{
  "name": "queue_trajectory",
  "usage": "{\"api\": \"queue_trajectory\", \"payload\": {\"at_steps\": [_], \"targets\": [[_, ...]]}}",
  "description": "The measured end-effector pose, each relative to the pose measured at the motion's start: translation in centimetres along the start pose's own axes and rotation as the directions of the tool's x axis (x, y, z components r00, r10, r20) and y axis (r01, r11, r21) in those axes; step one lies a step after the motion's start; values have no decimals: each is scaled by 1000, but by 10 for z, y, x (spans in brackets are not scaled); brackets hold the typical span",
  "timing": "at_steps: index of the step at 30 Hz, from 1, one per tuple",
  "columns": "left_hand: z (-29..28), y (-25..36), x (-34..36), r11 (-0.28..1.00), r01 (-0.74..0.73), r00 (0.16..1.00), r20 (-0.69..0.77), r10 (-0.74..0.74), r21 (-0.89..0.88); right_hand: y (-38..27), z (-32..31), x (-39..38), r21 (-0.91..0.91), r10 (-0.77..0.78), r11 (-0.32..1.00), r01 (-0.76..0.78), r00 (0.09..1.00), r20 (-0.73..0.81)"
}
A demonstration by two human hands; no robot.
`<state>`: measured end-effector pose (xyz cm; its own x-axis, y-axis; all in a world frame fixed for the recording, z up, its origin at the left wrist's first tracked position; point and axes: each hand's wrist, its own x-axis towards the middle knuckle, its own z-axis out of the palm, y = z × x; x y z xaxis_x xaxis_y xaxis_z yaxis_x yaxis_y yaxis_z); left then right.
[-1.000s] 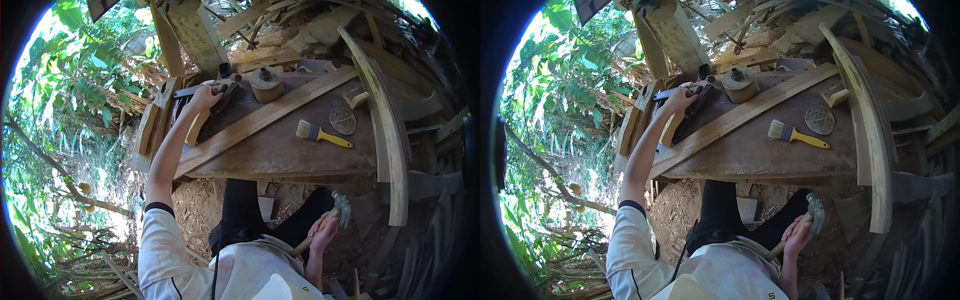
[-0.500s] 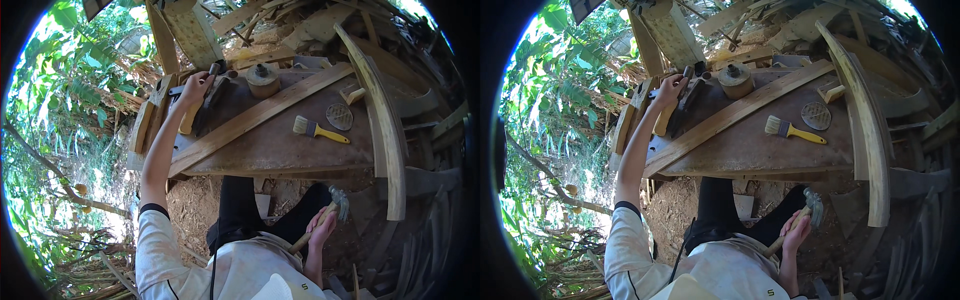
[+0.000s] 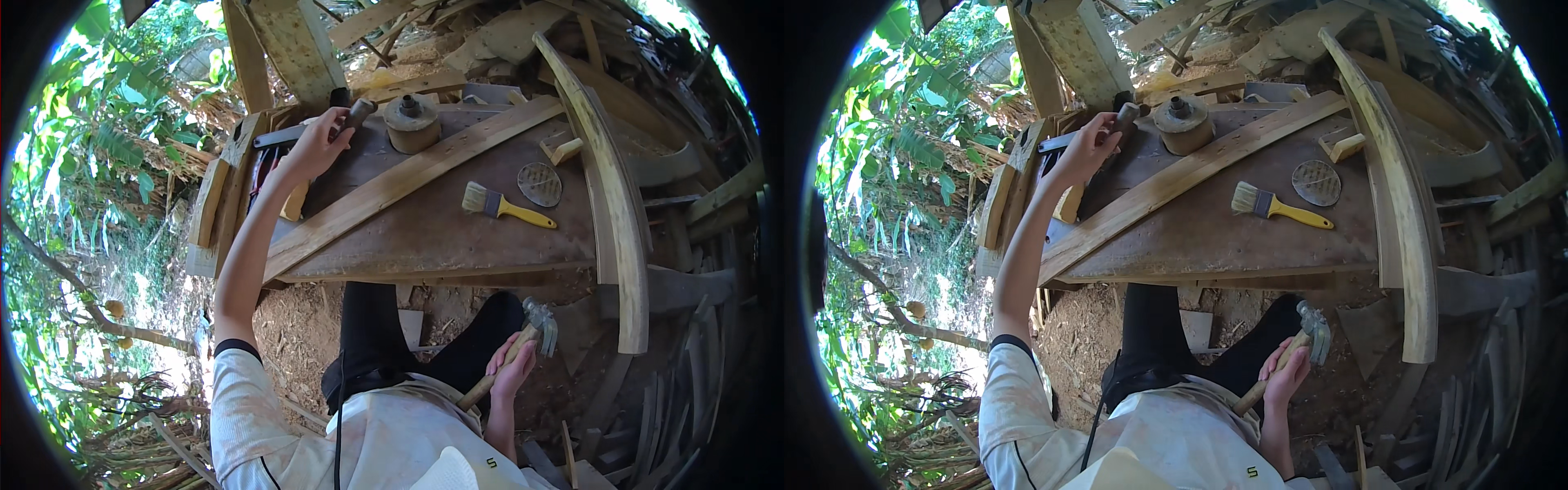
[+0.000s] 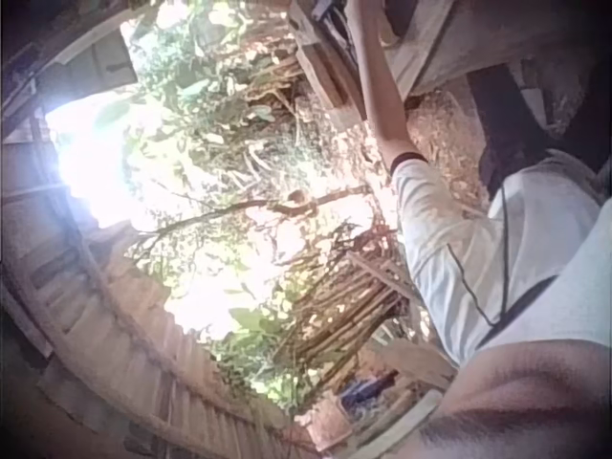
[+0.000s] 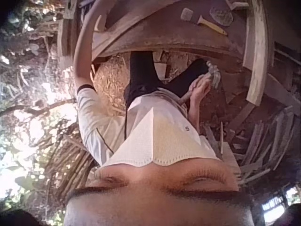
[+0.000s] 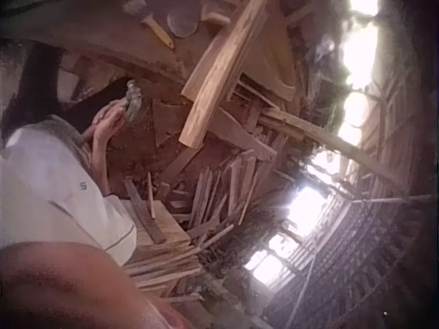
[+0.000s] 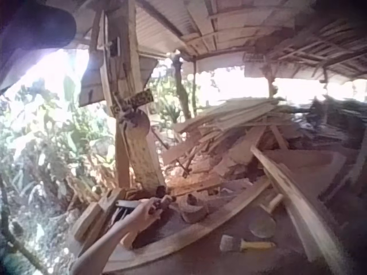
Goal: The person uses a hammer and chisel to carve a wooden plank, then brushes the plank with a paintbrush to remove debris, and finally sands the plank with sandpaper to smooth the surface.
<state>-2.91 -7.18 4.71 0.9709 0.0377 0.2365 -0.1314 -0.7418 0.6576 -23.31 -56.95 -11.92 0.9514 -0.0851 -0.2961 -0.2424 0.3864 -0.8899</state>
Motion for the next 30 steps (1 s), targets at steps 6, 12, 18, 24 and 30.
{"api": "queue_trajectory", "payload": {"at_steps": [6, 12, 18, 24, 30], "targets": [[-11, 46, -22, 975, -211, 954, -230, 191, -64, -7, 7, 1, 8, 43, 999, -42, 999, -4], [1, 123, -36, 893, -392, 863, -426, 272, -222, -6, 11, -1, -19, 34, 999, -34, 999, 2], [70, 138, -15, 788, -615, 661, -565, 494, -30, -11, 16, -7, -52, 9, 999, -7, 1000, 30], [147, 129, -5, 321, -944, 313, -108, 944, 77, -17, 20, -14, -65, 1, 998, -1, 1000, 5], [168, 101, -4, 225, -970, 215, -108, 971, 89, -20, 29, -17, -113, -21, 993, 22, 1000, 8]]}}
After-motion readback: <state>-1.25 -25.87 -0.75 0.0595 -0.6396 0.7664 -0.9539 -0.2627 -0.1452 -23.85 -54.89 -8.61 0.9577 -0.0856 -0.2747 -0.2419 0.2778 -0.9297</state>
